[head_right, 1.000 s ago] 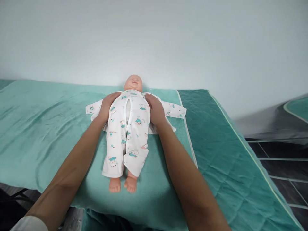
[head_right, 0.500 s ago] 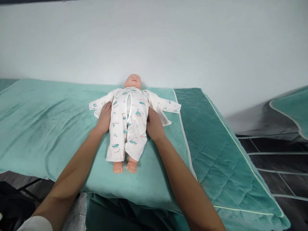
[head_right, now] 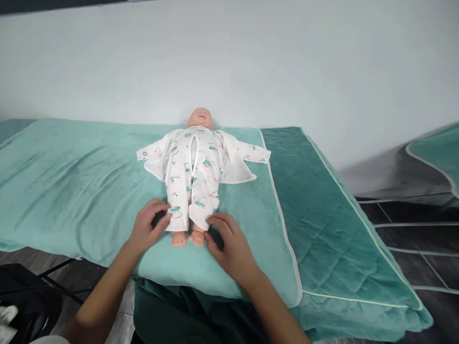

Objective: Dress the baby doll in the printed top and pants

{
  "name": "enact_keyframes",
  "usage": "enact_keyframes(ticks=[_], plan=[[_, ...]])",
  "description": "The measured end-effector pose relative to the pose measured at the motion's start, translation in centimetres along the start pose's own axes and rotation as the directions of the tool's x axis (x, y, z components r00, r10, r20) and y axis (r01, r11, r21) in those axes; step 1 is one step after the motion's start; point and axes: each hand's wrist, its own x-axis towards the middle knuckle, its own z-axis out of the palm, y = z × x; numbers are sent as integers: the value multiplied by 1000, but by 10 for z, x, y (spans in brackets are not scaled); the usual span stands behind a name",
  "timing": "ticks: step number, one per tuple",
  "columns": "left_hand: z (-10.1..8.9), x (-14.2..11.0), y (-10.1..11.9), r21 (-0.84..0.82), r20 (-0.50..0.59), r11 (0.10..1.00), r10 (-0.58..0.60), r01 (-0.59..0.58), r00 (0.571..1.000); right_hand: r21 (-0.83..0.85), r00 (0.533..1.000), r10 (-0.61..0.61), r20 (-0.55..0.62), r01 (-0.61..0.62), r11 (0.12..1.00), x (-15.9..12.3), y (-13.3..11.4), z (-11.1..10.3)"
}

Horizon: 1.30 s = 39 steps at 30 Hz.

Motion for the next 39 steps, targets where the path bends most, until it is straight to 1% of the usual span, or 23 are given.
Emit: enact_keyframes(ticks=[2, 5, 7, 9, 12, 14, 17, 19, 21, 22, 24, 25, 27, 31, 33, 36, 39], plan=[[-2, -13, 8, 8, 53, 999, 35, -35, 998, -13, 1000, 16, 23, -16, 1000, -2, 0, 1], [-2, -23, 15, 21, 98, 998, 61, -64, 993, -65, 1000, 11, 16, -10, 998, 0, 0, 5], [1, -26, 15, 42, 94, 996, 69, -74, 993, -99, 1000, 10, 4, -9, 995, 0, 1, 8], [4, -26, 14, 75, 68, 994, 81, -86, 994, -136, 1000, 10, -5, -10, 991, 0, 2, 10], [6, -26, 13, 95, 46, 988, 121, -125, 992, -175, 1000, 7, -20, -10, 985, -1, 3, 13], [5, -26, 14, 75, 56, 986, 145, -149, 988, -174, 999, 9, -34, -15, 985, -2, 3, 13], [2, -25, 18, 13, 56, 986, 168, -169, 984, -129, 999, 23, -46, -28, 991, -3, 4, 12], [2, -22, 21, -56, 7, 987, 152, -151, 988, -74, 999, 31, -45, -34, 997, -3, 3, 11], [4, -16, 24, -124, -66, 987, 97, -104, 993, -14, 998, 41, -51, -42, 999, 0, 3, 9], [6, -12, 25, -143, -94, 987, 61, -74, 994, 12, 997, 46, -61, -45, 999, 1, 3, 9], [11, -1, 29, -132, -116, 991, 2, -18, 993, 55, 993, 58, -101, -53, 997, 6, 3, 8], [14, 4, 31, -109, -108, 994, -14, 2, 994, 71, 990, 66, -128, -57, 996, 8, 3, 8], [18, 13, 35, -48, -57, 999, -16, 13, 998, 95, 980, 82, -181, -65, 993, 10, 3, 9], [21, 21, 46, 94, 119, 995, -29, 18, 993, 119, 968, 104, -227, -79, 990, 11, 2, 10], [20, 22, 52, 171, 174, 985, -62, 32, 983, 129, 962, 114, -250, -83, 988, 10, -1, 11], [20, 23, 60, 269, 204, 963, -86, 28, 975, 149, 951, 135, -276, -97, 984, 12, -9, 13], [22, 25, 64, 299, 201, 954, -102, 38, 974, 157, 959, 110, -261, -71, 985, 14, -18, 12]])
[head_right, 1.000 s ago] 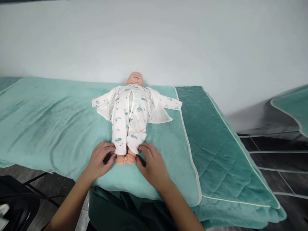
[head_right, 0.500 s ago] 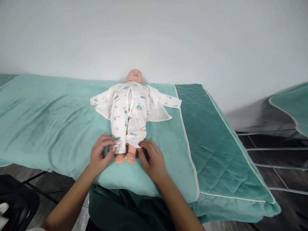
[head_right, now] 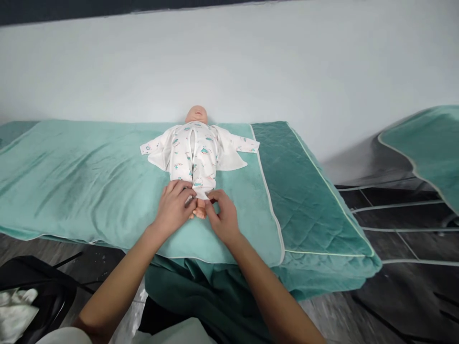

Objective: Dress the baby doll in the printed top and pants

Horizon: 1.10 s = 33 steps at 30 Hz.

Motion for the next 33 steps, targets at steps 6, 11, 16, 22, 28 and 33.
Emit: enact_keyframes(ticks=[6, 11, 16, 22, 28, 33], plan=[[-2, 4, 5, -74, -18, 995, -61, 59, 998, 55, 998, 1, 64, -4, 998, 9, -18, -14], [-6, 8, 13, 5, -90, 1000, 30, -30, 995, 48, 994, -7, 109, 2, 999, 21, -28, -27], [-11, -2, 14, -74, -124, 991, 106, -116, 987, -75, 956, -78, 284, 103, 992, 17, -23, -45], [-14, -23, 15, -72, -83, 981, 174, -180, 981, -74, 843, -90, 530, 152, 986, 2, -13, -58], [-9, -44, 2, -26, -139, 985, 166, -171, 976, -18, 794, -14, 608, 32, 999, 7, 6, -62], [1, -56, -12, -28, -116, 996, 81, -85, 990, -29, 873, 193, 449, -201, 979, 12, 32, -55]])
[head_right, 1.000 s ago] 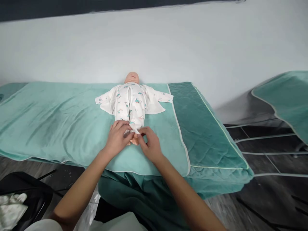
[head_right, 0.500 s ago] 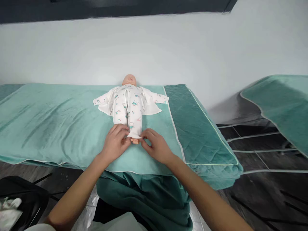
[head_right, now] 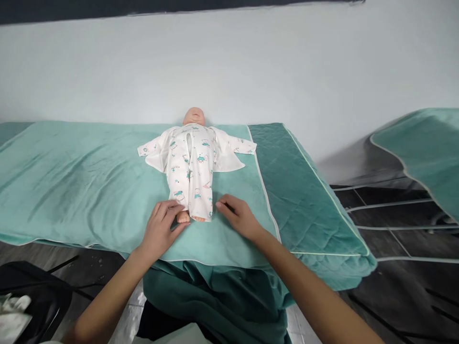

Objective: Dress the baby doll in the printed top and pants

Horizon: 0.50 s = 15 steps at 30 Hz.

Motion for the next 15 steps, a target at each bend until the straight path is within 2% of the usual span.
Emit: enact_keyframes(ticks=[4, 9, 13, 15], plan=[[6, -1, -3, -148, -8, 989, -28, 27, 1000, 76, 985, 135, -110, -127, 989, 12, 12, 5], [11, -4, -4, -270, -96, 963, -40, 13, 995, 174, 969, 224, -100, -205, 963, 21, 14, 5], [15, -9, -5, -312, -118, 950, -46, 7, 992, 161, 967, 219, -133, -197, 967, 26, 19, 4], [14, -10, -5, -344, -109, 939, -59, 18, 992, 90, 967, 154, -203, -138, 986, 31, 23, 5]])
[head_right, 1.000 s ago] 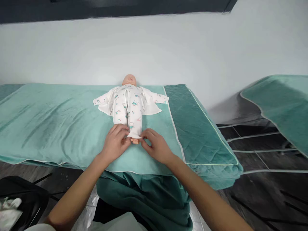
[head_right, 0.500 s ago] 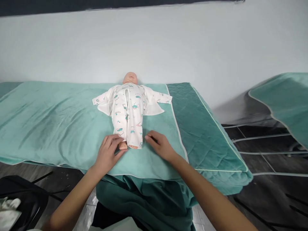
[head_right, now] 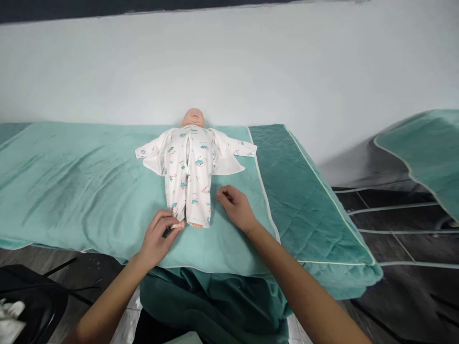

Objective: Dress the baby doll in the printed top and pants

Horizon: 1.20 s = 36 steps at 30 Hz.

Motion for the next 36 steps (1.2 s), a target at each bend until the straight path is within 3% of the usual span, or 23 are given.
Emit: enact_keyframes(ticks=[4, 7, 9, 11, 13, 15, 18, 20, 26, 32, 36], plan=[[-8, 5, -4, -240, 44, 966, -87, 95, 995, -277, 946, -302, -121, 260, 925, 16, 5, 7], [-16, 21, -22, -355, 16, 900, -264, 252, 964, -494, 917, -395, -48, 322, 807, 31, 5, 14], [-19, 41, -42, -213, -53, 924, -335, 317, 941, -579, 926, -377, 20, 318, 751, 42, 4, 19], [-19, 63, -65, 73, -61, 957, -275, 280, 959, -619, 938, -337, 79, 311, 721, 53, 3, 24], [-17, 85, -85, 335, -3, 925, -191, 181, 982, -640, 941, -309, 137, 322, 697, 64, 3, 27], [-14, 103, -101, 462, 112, 884, -133, 67, 985, -658, 933, -320, 165, 345, 669, 71, 4, 29], [-7, 122, -117, 442, 279, 895, -77, -57, 957, -690, 925, -348, 155, 353, 632, 78, 5, 31], [-3, 131, -124, 364, 332, 930, -83, -46, 940, -701, 925, -340, 168, 355, 619, 82, 5, 32], [7, 146, -134, 196, 270, 963, -236, 186, 933, -733, 922, -350, 164, 351, 582, 91, 3, 34], [7, 145, -130, 196, 233, 953, -274, 231, 933, -603, 897, -371, 238, 436, 668, 80, -1, 28], [5, 145, -124, 191, 192, 956, -261, 225, 946, -558, 892, -396, 218, 447, 699, 75, 0, 27]])
